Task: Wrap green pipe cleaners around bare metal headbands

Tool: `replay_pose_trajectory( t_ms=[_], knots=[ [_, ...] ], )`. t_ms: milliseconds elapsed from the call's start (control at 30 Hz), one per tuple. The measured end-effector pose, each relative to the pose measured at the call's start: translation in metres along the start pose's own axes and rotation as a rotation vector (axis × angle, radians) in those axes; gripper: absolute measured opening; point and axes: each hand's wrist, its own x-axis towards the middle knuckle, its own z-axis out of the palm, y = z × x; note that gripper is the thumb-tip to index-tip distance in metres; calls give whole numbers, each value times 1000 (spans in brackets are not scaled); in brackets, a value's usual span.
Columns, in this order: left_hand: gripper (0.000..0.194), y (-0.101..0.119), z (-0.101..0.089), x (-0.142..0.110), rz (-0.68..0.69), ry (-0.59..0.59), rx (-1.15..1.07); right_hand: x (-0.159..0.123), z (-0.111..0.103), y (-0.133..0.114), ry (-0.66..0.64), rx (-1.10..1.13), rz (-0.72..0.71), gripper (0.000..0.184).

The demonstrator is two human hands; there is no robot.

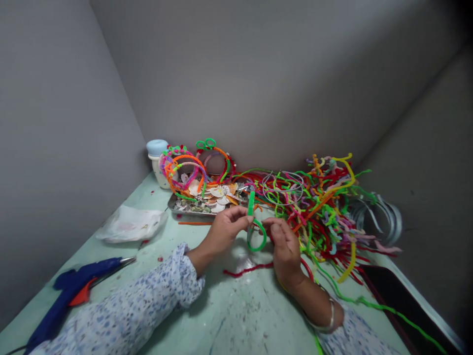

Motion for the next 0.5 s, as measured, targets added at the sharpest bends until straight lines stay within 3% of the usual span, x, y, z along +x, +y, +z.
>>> replay_pose_trajectory(
  t_ms=[133, 333, 500],
  knots=[
    [12, -7, -9, 8, -62, 61, -179, 6, -1, 6, 43, 34, 126, 25],
    [13, -15, -24, 14, -85, 105, -355, 3, 2, 0, -281, -252, -97, 18],
    [12, -19, -28, 15, -94, 150, -382, 0, 5, 0, -334, -352, -94, 18]
  ],
)
